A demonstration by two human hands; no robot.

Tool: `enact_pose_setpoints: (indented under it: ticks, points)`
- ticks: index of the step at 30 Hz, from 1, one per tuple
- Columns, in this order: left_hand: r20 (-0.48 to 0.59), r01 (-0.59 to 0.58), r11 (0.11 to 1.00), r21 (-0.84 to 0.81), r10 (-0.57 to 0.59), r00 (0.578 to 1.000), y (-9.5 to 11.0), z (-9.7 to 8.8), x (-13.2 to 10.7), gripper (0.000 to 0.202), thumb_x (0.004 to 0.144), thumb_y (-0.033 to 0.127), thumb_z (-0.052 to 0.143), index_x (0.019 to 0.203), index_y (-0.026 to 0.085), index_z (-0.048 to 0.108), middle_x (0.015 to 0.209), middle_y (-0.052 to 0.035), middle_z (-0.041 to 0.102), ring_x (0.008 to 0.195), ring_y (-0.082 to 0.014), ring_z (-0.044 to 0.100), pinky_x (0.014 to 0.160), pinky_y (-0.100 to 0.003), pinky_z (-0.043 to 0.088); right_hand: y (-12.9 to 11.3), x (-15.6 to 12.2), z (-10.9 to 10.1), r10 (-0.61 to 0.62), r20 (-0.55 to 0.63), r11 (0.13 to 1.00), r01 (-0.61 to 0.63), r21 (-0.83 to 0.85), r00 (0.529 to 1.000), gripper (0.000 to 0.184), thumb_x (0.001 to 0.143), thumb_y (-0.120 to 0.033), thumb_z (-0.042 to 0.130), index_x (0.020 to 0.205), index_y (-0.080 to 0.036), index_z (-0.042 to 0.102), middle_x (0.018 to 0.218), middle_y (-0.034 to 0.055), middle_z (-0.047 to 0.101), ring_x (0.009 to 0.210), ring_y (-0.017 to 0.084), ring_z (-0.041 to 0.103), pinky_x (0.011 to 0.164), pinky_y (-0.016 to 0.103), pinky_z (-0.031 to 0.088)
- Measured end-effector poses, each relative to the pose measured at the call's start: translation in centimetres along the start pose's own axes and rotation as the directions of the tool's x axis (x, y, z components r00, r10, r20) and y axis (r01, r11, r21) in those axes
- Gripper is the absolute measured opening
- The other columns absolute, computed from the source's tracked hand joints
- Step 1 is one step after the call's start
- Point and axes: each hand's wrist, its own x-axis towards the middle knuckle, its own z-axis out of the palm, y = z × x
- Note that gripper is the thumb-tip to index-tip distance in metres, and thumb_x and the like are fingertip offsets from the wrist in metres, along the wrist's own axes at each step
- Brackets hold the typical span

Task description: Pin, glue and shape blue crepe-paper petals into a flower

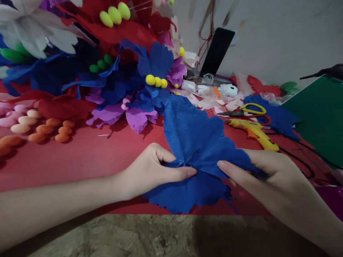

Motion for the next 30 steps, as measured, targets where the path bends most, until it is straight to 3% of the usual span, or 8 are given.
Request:
enact_pose_setpoints:
  ticks: [7, 15, 23, 27, 30]
  points:
    - [0.069, -0.015, 0.999, -0.050, 0.018, 0.997, 0.14, -0.03, 0.34, 0.020, 0.064, 0.014, 0.065, 0.044, 0.018, 0.066, 0.043, 0.0086, 0.060, 0.039, -0.0021, 0.049, 0.042, -0.008, 0.042, 0.28, 0.32, -0.05, 0.125, 0.022, 0.982, -0.127, 0.140, 0.992, 0.037, 0.074, -0.037, 0.047, 0.047, -0.012, 0.050, 0.047, 0.0002, 0.049, 0.042, 0.005, 0.044, 0.038, 0.011, 0.038]
    - [0.062, -0.038, 0.999, 0.006, 0.037, 0.997, 0.12, -0.18, 0.11, 0.015, 0.062, 0.022, 0.068, 0.049, 0.015, 0.066, 0.050, 0.0046, 0.062, 0.045, -0.0058, 0.052, 0.048, -0.013, 0.044, -0.02, 0.58, -0.13, 0.116, 0.058, 0.977, -0.125, 0.174, 0.992, 0.036, 0.076, -0.035, 0.046, 0.047, -0.012, 0.046, 0.047, 0.0002, 0.046, 0.044, 0.005, 0.043, 0.040, 0.012, 0.038]
    - [0.073, -0.056, 0.984, 0.167, 0.044, 0.996, -0.24, -0.58, 0.00, 0.038, 0.066, 0.034, 0.061, 0.037, 0.015, 0.045, 0.039, 0.0048, 0.041, 0.037, -0.0050, 0.035, 0.035, -0.017, 0.026, 0.18, 0.26, 0.01, 0.054, 0.068, 0.994, -0.060, 0.089, 0.996, 0.036, 0.079, -0.032, 0.044, 0.049, -0.012, 0.046, 0.048, -0.0002, 0.048, 0.045, 0.005, 0.045, 0.042, 0.012, 0.037]
    - [0.069, -0.044, 0.982, 0.183, 0.032, 0.997, -0.30, -0.69, -0.13, 0.037, 0.066, 0.036, 0.060, 0.039, 0.015, 0.045, 0.041, 0.0040, 0.042, 0.037, -0.0060, 0.036, 0.034, -0.018, 0.027, 0.49, 0.41, 0.12, 0.061, 0.113, 0.993, -0.072, 0.093, 0.992, 0.037, 0.080, -0.033, 0.044, 0.050, -0.012, 0.047, 0.049, -0.0003, 0.048, 0.049, 0.006, 0.048, 0.042, 0.012, 0.039]
    - [0.057, -0.067, 0.979, 0.191, 0.057, 0.997, -0.28, -0.66, -0.13, 0.042, 0.066, 0.035, 0.060, 0.037, 0.016, 0.036, 0.040, 0.0055, 0.034, 0.038, -0.0044, 0.031, 0.035, -0.018, 0.024, 0.83, 0.57, -0.05, 0.071, 0.134, 0.991, -0.085, 0.100, 0.988, 0.035, 0.080, -0.034, 0.045, 0.054, -0.012, 0.052, 0.053, -0.0004, 0.053, 0.051, 0.006, 0.051, 0.044, 0.011, 0.041]
